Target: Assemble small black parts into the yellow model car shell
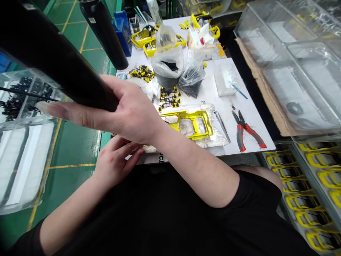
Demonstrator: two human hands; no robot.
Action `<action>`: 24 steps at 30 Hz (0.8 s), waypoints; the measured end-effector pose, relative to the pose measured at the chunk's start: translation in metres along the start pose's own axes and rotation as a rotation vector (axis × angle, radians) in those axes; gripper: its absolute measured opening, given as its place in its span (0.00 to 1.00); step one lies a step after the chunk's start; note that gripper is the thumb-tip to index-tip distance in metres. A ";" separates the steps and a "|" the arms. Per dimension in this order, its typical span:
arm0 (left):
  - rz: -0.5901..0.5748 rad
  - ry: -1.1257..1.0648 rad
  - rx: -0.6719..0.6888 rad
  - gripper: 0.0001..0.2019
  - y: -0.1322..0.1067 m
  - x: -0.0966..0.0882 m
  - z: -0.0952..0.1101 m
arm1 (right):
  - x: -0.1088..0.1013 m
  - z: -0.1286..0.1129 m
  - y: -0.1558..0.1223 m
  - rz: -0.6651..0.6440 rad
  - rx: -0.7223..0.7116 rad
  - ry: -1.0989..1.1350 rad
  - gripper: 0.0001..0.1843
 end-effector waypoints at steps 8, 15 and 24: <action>-0.014 -0.006 0.006 0.11 -0.001 0.001 0.000 | 0.000 -0.004 -0.005 0.045 -0.006 -0.040 0.25; 0.000 0.002 0.007 0.10 0.000 -0.001 0.001 | 0.001 -0.009 -0.004 0.039 -0.005 -0.076 0.23; -0.043 0.012 0.010 0.13 -0.001 0.001 0.002 | -0.028 -0.010 -0.008 0.179 -0.080 -0.059 0.28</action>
Point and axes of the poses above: each hand's wrist, its own y-axis towards the middle knuckle, its own x-axis out of the palm, z = x × y, the point moved 6 cm from there along y, towards the middle knuckle, and after that the axes turned 8 degrees about y, right-handed, at the moved point
